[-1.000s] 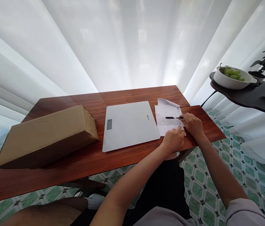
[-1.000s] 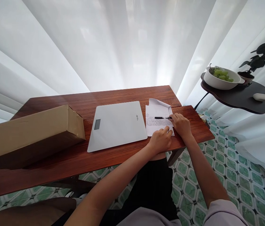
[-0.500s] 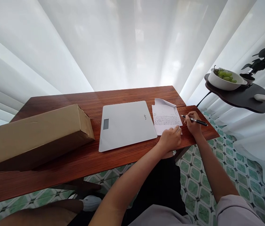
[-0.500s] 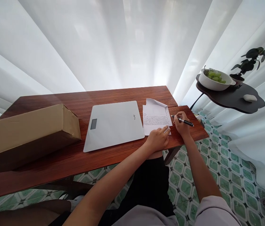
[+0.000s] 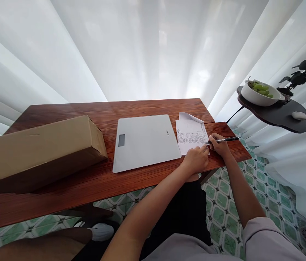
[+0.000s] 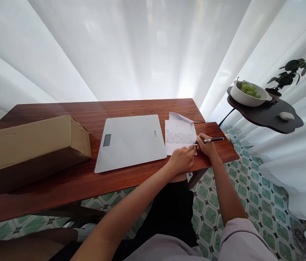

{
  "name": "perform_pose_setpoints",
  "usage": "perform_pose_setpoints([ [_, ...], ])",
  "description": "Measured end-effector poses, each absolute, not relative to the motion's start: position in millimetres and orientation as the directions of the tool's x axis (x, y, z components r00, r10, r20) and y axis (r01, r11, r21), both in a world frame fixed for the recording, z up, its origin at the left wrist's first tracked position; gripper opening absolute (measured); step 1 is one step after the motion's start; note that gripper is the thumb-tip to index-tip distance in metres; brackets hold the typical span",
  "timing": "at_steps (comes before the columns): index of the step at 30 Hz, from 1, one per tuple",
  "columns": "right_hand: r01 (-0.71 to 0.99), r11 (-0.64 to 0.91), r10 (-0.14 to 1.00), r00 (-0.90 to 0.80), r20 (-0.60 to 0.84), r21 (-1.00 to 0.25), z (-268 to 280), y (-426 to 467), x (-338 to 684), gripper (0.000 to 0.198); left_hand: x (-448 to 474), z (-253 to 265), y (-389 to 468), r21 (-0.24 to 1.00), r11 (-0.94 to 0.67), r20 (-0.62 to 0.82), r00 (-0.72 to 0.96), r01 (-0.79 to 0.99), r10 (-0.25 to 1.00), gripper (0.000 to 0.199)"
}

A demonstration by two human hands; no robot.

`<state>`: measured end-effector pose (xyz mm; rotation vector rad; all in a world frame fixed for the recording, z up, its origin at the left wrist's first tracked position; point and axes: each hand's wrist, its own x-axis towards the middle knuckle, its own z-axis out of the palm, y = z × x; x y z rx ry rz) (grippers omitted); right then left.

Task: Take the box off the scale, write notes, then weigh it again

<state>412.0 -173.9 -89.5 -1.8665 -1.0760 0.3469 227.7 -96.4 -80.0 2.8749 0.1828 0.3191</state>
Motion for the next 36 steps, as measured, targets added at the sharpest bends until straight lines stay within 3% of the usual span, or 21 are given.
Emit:
perform_pose_setpoints([
  [36, 0.417, -0.205, 0.792, 0.602, 0.1, -0.885, -90.2, -171.1, 410.3, 0.041, 226.8, -80.2, -95.8, 0.262, -0.959, 0.194, 0.967, 0.111, 0.165, 0.042],
])
